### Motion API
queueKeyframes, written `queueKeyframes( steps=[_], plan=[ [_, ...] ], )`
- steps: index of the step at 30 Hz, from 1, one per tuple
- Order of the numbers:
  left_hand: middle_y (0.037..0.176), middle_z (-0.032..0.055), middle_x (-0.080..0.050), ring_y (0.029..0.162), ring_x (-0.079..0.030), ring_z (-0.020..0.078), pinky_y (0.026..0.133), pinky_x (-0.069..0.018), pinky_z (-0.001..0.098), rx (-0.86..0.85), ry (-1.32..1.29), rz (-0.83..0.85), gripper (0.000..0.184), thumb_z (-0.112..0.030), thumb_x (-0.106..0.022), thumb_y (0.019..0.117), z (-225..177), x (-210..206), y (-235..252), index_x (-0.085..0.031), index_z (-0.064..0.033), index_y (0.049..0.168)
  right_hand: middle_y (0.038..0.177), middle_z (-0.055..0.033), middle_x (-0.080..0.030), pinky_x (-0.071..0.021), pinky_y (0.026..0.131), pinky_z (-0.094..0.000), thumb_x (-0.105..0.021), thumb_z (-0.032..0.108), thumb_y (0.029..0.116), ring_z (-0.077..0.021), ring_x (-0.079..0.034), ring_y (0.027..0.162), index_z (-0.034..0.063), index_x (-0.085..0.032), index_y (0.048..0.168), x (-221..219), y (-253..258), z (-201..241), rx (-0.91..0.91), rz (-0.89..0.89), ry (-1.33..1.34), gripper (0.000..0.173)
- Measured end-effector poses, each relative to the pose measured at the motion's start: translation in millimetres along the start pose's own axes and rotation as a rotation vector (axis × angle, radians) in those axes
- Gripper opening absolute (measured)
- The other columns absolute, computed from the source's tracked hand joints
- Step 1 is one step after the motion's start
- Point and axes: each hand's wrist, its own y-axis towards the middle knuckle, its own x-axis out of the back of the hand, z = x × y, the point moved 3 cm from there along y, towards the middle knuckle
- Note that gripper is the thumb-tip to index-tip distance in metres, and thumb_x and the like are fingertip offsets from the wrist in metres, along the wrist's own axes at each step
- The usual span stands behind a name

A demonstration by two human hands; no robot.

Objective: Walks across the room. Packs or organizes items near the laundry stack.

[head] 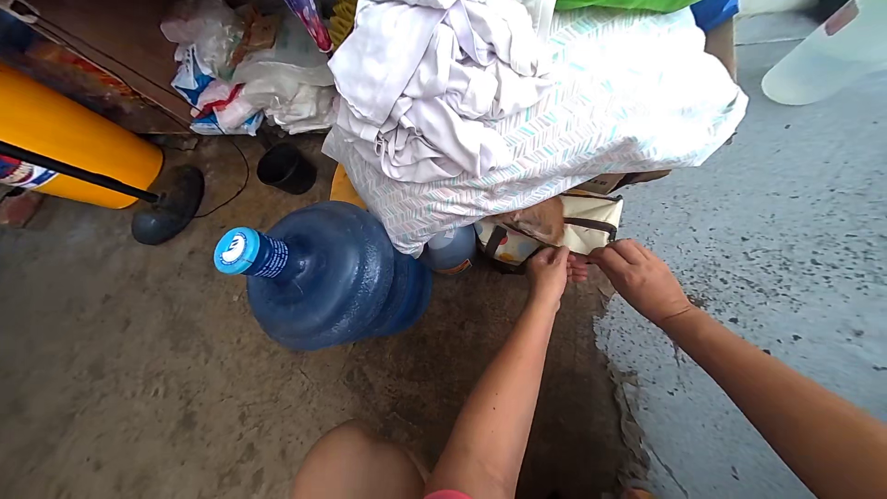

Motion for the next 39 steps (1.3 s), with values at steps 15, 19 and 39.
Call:
queueKeyframes(
  steps=[15, 19, 39],
  plan=[
    [0.089, 0.0165, -0.072, 0.073, -0.073, 0.0196, 0.071, -0.0627, 0.0335, 0.06, 0.152, 0.074, 0.044, -0.033, -0.045, 0.1111, -12.4, 6.8, 17.1, -0.062, 0.0074, 0.115, 0.097, -0.0231, -0.066, -0.0579, 0.084, -0.0532, -0.063, 0.014, 0.1014, -0.0416, -0.069, 0.097, -0.0027, -0.069, 0.102, 3.6, 16.9, 8.5, -0.056, 0.071, -0.003, 0.017],
    [0.104, 0.0169, -0.071, 0.083, -0.072, 0.0165, 0.078, -0.0604, 0.0313, 0.139, 0.577, 0.245, 0.043, -0.032, -0.047, 0.1106, -30.1, 38.2, 6.3, -0.06, 0.0057, 0.127, 0.098, -0.0241, -0.067, -0.0578, 0.085, -0.0541, -0.063, 0.014, 0.1015, -0.0429, -0.069, 0.099, -0.0033, -0.069, 0.101, 3.2, 17.2, 6.5, -0.045, 0.067, -0.013, 0.018],
    [0.123, 0.0196, -0.065, 0.097, -0.071, 0.0237, 0.088, -0.0585, 0.0383, 0.282, 1.168, 0.461, 0.048, -0.033, -0.057, 0.1066, -39.8, 147.5, -67.8, -0.052, -0.0015, 0.142, 0.106, -0.0244, -0.067, -0.0572, 0.088, -0.0555, -0.069, 0.016, 0.0981, -0.0424, -0.068, 0.103, -0.0026, -0.071, 0.113, 23.9, 36.2, 21.1, -0.109, 0.136, 0.051, 0.024]
  ],
)
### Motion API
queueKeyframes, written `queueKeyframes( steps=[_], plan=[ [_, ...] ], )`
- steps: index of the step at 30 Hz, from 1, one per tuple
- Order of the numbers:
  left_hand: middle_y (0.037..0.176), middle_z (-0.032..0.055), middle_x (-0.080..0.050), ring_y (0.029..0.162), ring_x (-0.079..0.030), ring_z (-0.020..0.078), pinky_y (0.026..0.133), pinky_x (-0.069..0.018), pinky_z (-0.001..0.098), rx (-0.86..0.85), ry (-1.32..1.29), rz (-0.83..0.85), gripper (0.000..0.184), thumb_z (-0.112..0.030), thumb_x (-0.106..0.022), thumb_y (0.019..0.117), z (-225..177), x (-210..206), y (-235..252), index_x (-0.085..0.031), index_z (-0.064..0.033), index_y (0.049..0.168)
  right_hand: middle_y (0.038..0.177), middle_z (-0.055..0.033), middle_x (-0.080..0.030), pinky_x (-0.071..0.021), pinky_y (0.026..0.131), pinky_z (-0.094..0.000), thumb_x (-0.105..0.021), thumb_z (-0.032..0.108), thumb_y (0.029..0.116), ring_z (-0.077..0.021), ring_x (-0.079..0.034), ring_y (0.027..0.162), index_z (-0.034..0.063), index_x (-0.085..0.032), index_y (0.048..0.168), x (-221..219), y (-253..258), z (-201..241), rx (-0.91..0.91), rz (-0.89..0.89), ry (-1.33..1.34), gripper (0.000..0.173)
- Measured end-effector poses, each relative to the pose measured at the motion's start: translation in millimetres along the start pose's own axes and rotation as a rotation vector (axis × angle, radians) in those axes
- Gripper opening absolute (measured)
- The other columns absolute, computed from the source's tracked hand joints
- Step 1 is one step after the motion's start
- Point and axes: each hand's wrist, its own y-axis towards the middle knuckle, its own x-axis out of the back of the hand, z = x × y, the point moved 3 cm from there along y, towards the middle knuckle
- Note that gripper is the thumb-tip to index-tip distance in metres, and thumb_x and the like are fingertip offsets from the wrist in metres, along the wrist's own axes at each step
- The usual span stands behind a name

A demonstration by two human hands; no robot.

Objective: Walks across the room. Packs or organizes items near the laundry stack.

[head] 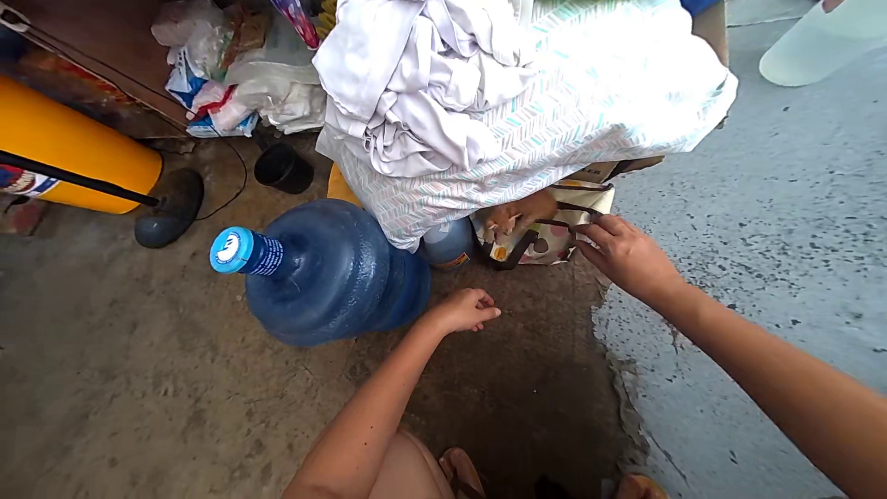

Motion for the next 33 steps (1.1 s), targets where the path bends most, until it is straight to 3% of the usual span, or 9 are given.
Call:
queueKeyframes(
  steps=[6, 11, 18, 20, 22, 24, 27, 30, 33],
  plan=[
    [0.128, 0.0192, -0.066, 0.111, -0.067, 0.0296, 0.099, -0.0523, 0.0489, -0.05, 0.185, -0.031, 0.052, -0.039, -0.056, 0.1061, -4.7, -3.7, -27.2, -0.052, -0.0041, 0.145, 0.1, -0.0188, -0.068, -0.0594, 0.077, -0.0554, -0.062, 0.024, 0.1011, -0.037, -0.07, 0.088, 0.0049, -0.073, 0.113, 52.7, -54.3, 43.1, -0.028, 0.259, 0.109, 0.025],
    [0.131, 0.0192, -0.064, 0.112, -0.067, 0.0324, 0.099, -0.0529, 0.0518, -0.169, 0.23, 0.074, 0.052, -0.039, -0.058, 0.1047, -22.3, -40.4, -72.5, -0.054, -0.006, 0.145, 0.082, -0.0061, -0.069, -0.0608, 0.06, -0.0452, -0.065, 0.037, 0.0957, -0.0227, -0.069, 0.068, 0.0125, -0.077, 0.091, 60.8, -129.6, 90.0, -0.112, 0.409, 0.246, 0.028],
    [0.139, 0.0201, -0.059, 0.117, -0.065, 0.0315, 0.103, -0.0511, 0.0489, -0.079, 0.095, 0.242, 0.053, -0.04, -0.059, 0.1043, -57.6, -75.2, -126.6, -0.053, -0.0068, 0.145, 0.096, -0.0171, -0.07, -0.058, 0.081, -0.0554, -0.065, 0.03, 0.1016, -0.0348, -0.071, 0.089, 0.0028, -0.074, 0.095, 63.4, -141.9, 70.6, -0.324, 0.709, 0.294, 0.03],
    [0.134, 0.0158, -0.061, 0.111, -0.067, 0.0245, 0.098, -0.0559, 0.0418, -0.132, -0.082, 0.031, 0.044, -0.034, -0.066, 0.1007, -83.2, -54.0, -151.2, -0.063, -0.0081, 0.137, 0.1, -0.0199, -0.07, -0.0564, 0.085, -0.0577, -0.063, 0.03, 0.103, -0.0375, -0.07, 0.094, 0.0009, -0.074, 0.099, 70.7, -150.3, 74.7, -0.453, 0.767, 0.308, 0.032],
    [0.129, 0.0112, -0.067, 0.105, -0.069, 0.0173, 0.092, -0.059, 0.0358, -0.263, -0.206, -0.429, 0.035, -0.025, -0.066, 0.0997, -112.8, 0.9, -169.6, -0.067, -0.0067, 0.129, 0.107, -0.0212, -0.07, -0.0547, 0.09, -0.0587, -0.06, 0.032, 0.1041, -0.0392, -0.069, 0.101, 0.0008, -0.074, 0.104, 73.4, -157.6, 79.3, -0.567, 0.829, 0.307, 0.034],
    [0.128, 0.0131, -0.067, 0.105, -0.069, 0.0198, 0.09, -0.0583, 0.0387, -0.339, -0.15, -0.918, 0.036, -0.022, -0.063, 0.1014, -132.8, 75.2, -183.1, -0.064, -0.0051, 0.133, 0.11, -0.0213, -0.07, -0.0544, 0.091, -0.0588, -0.06, 0.032, 0.1041, -0.0395, -0.069, 0.103, 0.0009, -0.074, 0.105, 71.9, -164.7, 82.7, -0.605, 0.847, 0.311, 0.034],
    [0.142, 0.0261, -0.051, 0.121, -0.057, 0.0345, 0.096, -0.0523, 0.0463, -0.352, 0.076, -1.368, 0.061, -0.034, -0.069, 0.097, -151.5, 176.2, -193.4, -0.052, -0.0051, 0.148, 0.111, -0.0207, -0.071, -0.0546, 0.092, -0.0584, -0.061, 0.032, 0.104, -0.039, -0.069, 0.105, 0.0015, -0.075, 0.104, 66.2, -160.5, 75.4, -0.574, 0.837, 0.294, 0.033],
    [0.162, 0.033, -0.022, 0.148, -0.027, 0.0498, 0.117, -0.0303, 0.0629, -0.276, 0.199, -1.345, 0.099, -0.056, -0.08, 0.0823, -164.8, 234.8, -174.7, -0.036, -0.0147, 0.16, 0.103, -0.0219, -0.071, -0.0554, 0.085, -0.0611, -0.063, 0.028, 0.1029, -0.0408, -0.07, 0.097, 0.0008, -0.075, 0.101, 71.3, -139.5, 52.4, -0.521, 0.691, 0.276, 0.03],
    [0.136, 0.0281, -0.059, 0.131, -0.053, 0.0432, 0.11, -0.0412, 0.0599, -0.377, 0.259, -1.324, 0.059, -0.035, -0.076, 0.0905, -166.8, 257.2, -155.0, -0.06, -0.0053, 0.139, 0.094, -0.0231, -0.07, -0.0552, 0.077, -0.0639, -0.066, 0.026, 0.1014, -0.0419, -0.07, 0.087, -0.0006, -0.074, 0.095, 78.2, -120.9, 26.1, -0.454, 0.484, 0.236, 0.029]
  ],
)
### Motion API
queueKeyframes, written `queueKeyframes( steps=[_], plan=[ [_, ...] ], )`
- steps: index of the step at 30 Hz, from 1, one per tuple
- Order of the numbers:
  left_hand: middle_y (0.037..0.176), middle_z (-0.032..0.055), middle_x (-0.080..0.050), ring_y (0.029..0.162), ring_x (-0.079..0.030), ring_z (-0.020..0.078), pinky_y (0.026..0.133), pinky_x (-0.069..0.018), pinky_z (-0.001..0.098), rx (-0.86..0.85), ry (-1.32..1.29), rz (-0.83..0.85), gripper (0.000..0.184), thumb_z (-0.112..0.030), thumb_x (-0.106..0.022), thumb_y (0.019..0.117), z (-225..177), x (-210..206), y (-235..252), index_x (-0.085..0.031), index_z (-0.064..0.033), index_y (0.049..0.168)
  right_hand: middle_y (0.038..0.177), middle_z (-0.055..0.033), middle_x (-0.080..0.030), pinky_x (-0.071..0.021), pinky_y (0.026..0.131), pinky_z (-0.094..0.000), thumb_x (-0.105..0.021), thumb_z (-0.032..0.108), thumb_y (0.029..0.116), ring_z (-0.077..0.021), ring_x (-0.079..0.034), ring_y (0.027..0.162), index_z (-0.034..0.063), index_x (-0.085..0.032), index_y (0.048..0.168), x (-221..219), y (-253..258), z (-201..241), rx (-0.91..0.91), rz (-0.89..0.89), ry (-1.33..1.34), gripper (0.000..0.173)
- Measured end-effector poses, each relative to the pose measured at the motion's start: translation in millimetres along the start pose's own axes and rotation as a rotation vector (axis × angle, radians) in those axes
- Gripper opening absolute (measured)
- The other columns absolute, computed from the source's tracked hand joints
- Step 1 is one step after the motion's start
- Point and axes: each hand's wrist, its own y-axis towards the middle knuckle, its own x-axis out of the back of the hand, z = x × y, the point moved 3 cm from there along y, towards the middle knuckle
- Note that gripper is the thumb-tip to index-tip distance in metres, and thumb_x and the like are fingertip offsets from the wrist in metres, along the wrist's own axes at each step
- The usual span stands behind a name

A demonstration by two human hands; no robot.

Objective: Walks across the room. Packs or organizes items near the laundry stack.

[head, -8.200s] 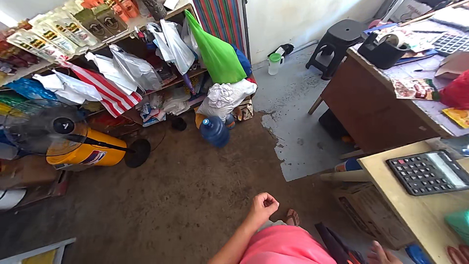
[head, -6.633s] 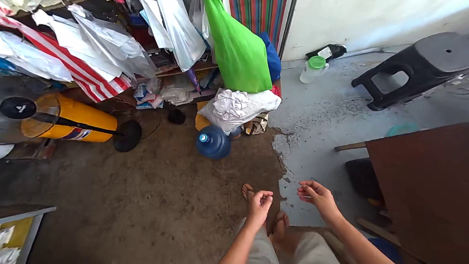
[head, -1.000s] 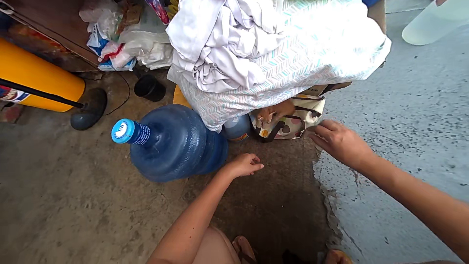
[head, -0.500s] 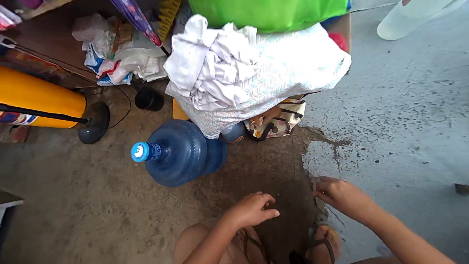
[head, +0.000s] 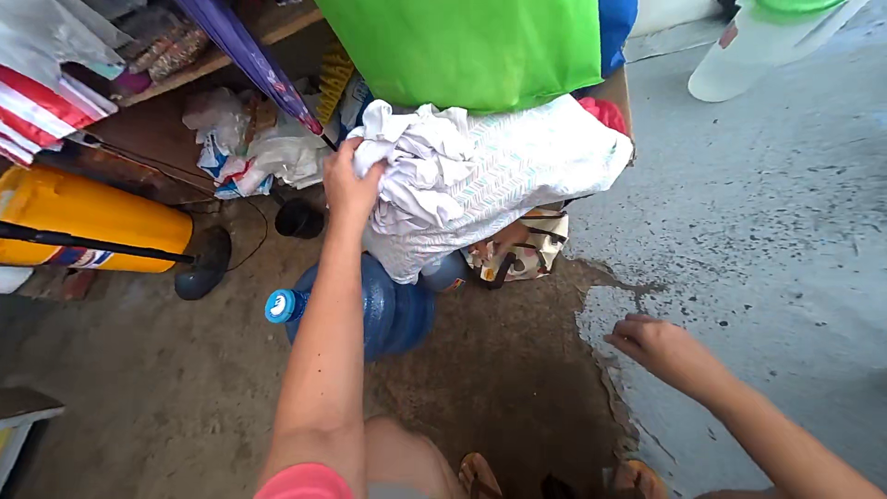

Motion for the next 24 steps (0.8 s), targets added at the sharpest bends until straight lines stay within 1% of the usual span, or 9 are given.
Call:
queueKeyframes(
  steps=[2, 4, 6, 8, 10, 12, 15, 19, 24],
  plan=[
    [0.124, 0.0255, -0.063, 0.122, -0.057, 0.0382, 0.106, -0.0445, 0.0525, -0.07, -0.05, -0.174, 0.039, -0.025, -0.069, 0.0934, -4.4, 6.6, -4.7, -0.067, -0.0041, 0.127, 0.091, -0.0224, -0.07, -0.0553, 0.074, -0.0643, -0.067, 0.024, 0.1004, -0.0419, -0.07, 0.084, -0.0006, -0.074, 0.093, 13.0, 8.1, -2.2, 0.042, -0.094, -0.026, 0.027],
    [0.139, 0.0236, -0.053, 0.13, -0.05, 0.0357, 0.109, -0.0406, 0.0489, -0.154, -0.06, -0.31, 0.043, -0.026, -0.061, 0.0964, -2.6, 0.6, -9.8, -0.064, -0.0094, 0.136, 0.084, -0.0176, -0.068, -0.0561, 0.066, -0.06, -0.069, 0.026, 0.0989, -0.0372, -0.069, 0.075, 0.0015, -0.074, 0.089, 21.0, 8.0, 5.4, 0.127, -0.207, -0.057, 0.027],
    [0.164, 0.0271, -0.026, 0.149, -0.03, 0.0445, 0.117, -0.0294, 0.0634, -0.124, -0.037, -0.126, 0.065, -0.038, -0.058, 0.0989, 15.4, -27.7, -10.2, -0.042, -0.0141, 0.157, 0.079, -0.0131, -0.066, -0.056, 0.059, -0.0543, -0.066, 0.031, 0.0978, -0.0321, -0.068, 0.068, 0.0036, -0.074, 0.086, 23.6, 3.7, 15.7, 0.222, -0.285, -0.095, 0.031],
    [0.168, 0.0243, -0.016, 0.155, -0.016, 0.0453, 0.118, -0.0181, 0.0722, -0.092, -0.028, 0.025, 0.077, -0.047, -0.059, 0.0973, 30.7, -46.3, -8.8, -0.029, -0.019, 0.163, 0.077, -0.0104, -0.064, -0.056, 0.057, -0.0504, -0.062, 0.035, 0.0979, -0.0288, -0.067, 0.066, 0.0056, -0.074, 0.085, 22.7, 3.9, 24.3, 0.273, -0.3, -0.108, 0.034],
    [0.167, 0.0202, -0.025, 0.155, -0.023, 0.0384, 0.119, -0.0189, 0.0692, -0.118, -0.048, -0.019, 0.076, -0.049, -0.062, 0.0951, 30.9, -37.4, -12.0, -0.036, -0.0204, 0.161, 0.079, -0.0106, -0.065, -0.0566, 0.059, -0.0496, -0.063, 0.035, 0.0988, -0.0283, -0.067, 0.067, 0.0055, -0.074, 0.086, 19.6, 4.3, 29.4, 0.28, -0.247, -0.074, 0.033],
    [0.166, 0.0223, -0.027, 0.153, -0.028, 0.0341, 0.123, -0.026, 0.0541, -0.197, -0.101, -0.126, 0.071, -0.042, -0.065, 0.0965, 13.1, -11.2, -29.1, -0.042, -0.0141, 0.158, 0.08, -0.0117, -0.066, -0.0569, 0.062, -0.0498, -0.064, 0.032, 0.0995, -0.0287, -0.067, 0.069, 0.0048, -0.074, 0.088, 16.1, 3.5, 30.3, 0.249, -0.183, -0.005, 0.031],
    [0.169, 0.0159, -0.023, 0.153, -0.029, 0.0271, 0.123, -0.0325, 0.044, -0.247, -0.119, -0.133, 0.061, -0.032, -0.06, 0.101, -29.8, 25.4, -79.7, -0.044, -0.0098, 0.155, 0.085, -0.0159, -0.068, -0.0569, 0.072, -0.0545, -0.065, 0.03, 0.1011, -0.0328, -0.069, 0.077, 0.0019, -0.074, 0.092, 8.0, -8.6, 19.2, 0.081, -0.072, 0.109, 0.031],
    [0.168, 0.0166, -0.025, 0.152, -0.034, 0.0307, 0.119, -0.041, 0.0498, -0.221, -0.085, 0.137, 0.056, -0.03, -0.067, 0.0965, -50.2, 52.8, -175.7, -0.055, -0.0108, 0.147, 0.098, -0.0228, -0.071, -0.0544, 0.085, -0.0622, -0.061, 0.03, 0.104, -0.0402, -0.07, 0.092, -0.0006, -0.074, 0.099, 1.9, -59.0, 1.2, -0.283, -0.074, 0.232, 0.033],
    [0.164, 0.0312, -0.022, 0.146, -0.039, 0.046, 0.115, -0.042, 0.0548, 0.339, -0.021, 0.66, 0.061, -0.03, -0.068, 0.0983, -46.2, 163.6, -359.7, -0.051, -0.0028, 0.15, 0.102, -0.0247, -0.072, -0.0515, 0.091, -0.0634, -0.056, 0.028, 0.1065, -0.0417, -0.07, 0.098, -0.002, -0.074, 0.109, 24.2, -166.6, 47.4, -0.738, -0.241, 0.57, 0.035]
  ],
)
